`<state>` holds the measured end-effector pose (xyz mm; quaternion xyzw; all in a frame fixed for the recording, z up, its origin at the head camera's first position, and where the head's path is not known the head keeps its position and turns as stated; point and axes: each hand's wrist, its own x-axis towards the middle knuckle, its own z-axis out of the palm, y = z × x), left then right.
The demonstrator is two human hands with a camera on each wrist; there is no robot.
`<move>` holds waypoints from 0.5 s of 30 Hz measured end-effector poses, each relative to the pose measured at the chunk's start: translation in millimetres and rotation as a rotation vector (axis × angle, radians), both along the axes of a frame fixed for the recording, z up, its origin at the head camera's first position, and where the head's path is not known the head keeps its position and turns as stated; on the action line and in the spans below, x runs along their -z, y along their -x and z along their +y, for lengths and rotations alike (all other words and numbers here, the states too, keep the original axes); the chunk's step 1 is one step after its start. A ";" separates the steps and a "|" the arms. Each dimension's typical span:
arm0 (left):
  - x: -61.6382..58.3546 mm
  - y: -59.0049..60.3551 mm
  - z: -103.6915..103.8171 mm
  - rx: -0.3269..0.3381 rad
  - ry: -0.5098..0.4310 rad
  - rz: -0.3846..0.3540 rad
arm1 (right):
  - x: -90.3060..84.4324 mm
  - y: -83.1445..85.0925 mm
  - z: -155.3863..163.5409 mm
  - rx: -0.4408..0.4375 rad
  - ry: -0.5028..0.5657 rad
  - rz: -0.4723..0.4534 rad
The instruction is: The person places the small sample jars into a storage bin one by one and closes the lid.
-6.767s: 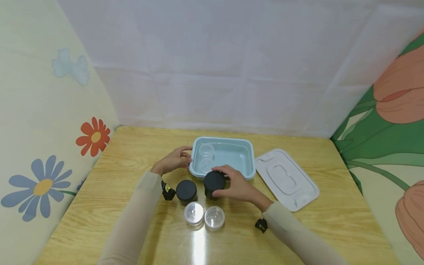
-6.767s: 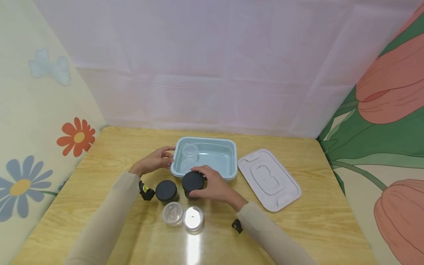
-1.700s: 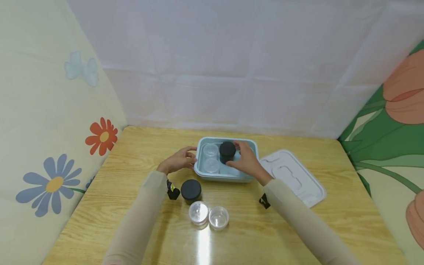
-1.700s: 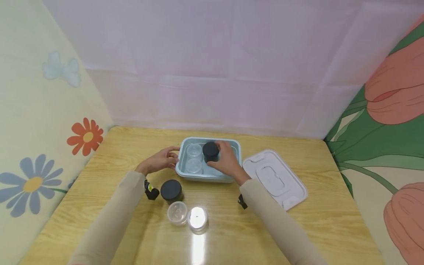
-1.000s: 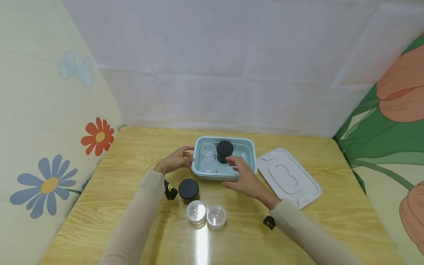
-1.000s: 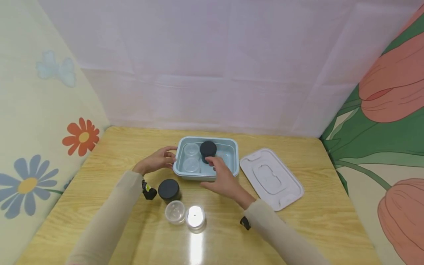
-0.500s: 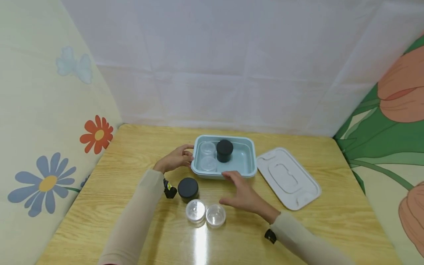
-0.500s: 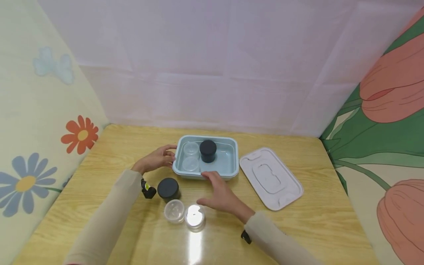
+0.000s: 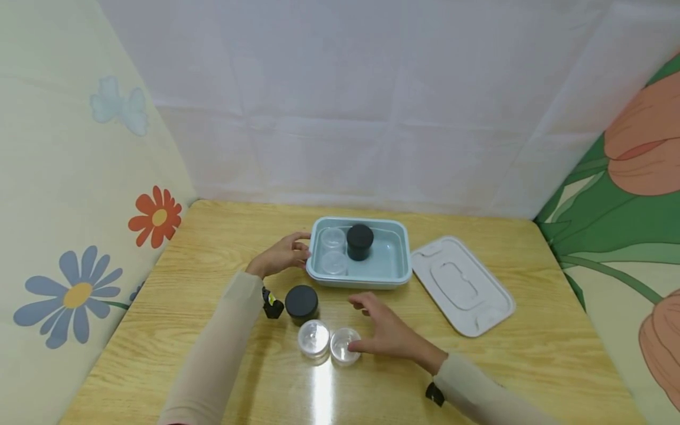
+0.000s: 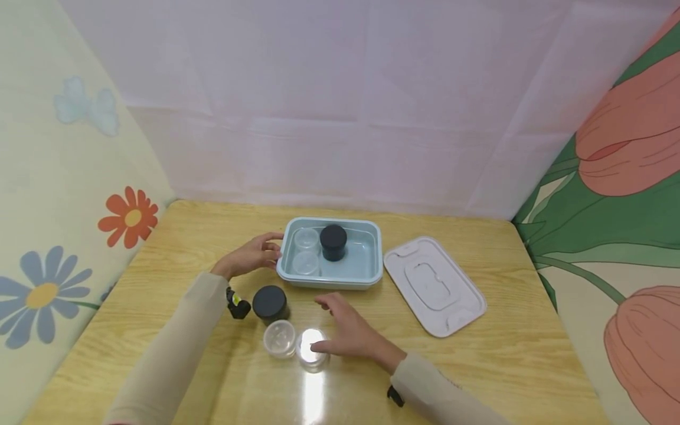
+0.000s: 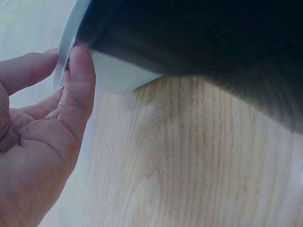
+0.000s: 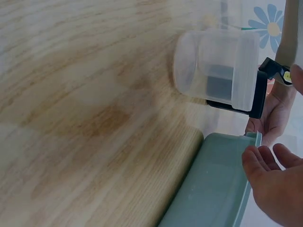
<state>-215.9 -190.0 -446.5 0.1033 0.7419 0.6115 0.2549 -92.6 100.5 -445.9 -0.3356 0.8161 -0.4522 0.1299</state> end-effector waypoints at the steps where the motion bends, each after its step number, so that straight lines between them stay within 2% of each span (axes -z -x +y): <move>1: 0.2 0.0 -0.1 0.002 -0.001 0.000 | 0.5 -1.4 -0.1 -0.007 -0.004 -0.009; 6: -0.5 -0.4 -0.6 0.001 0.014 -0.005 | 2.6 -7.6 -0.4 -0.035 -0.028 -0.046; 15: 0.1 0.1 -0.2 -0.011 0.028 -0.011 | 10.8 -13.9 -3.4 -0.060 -0.045 -0.005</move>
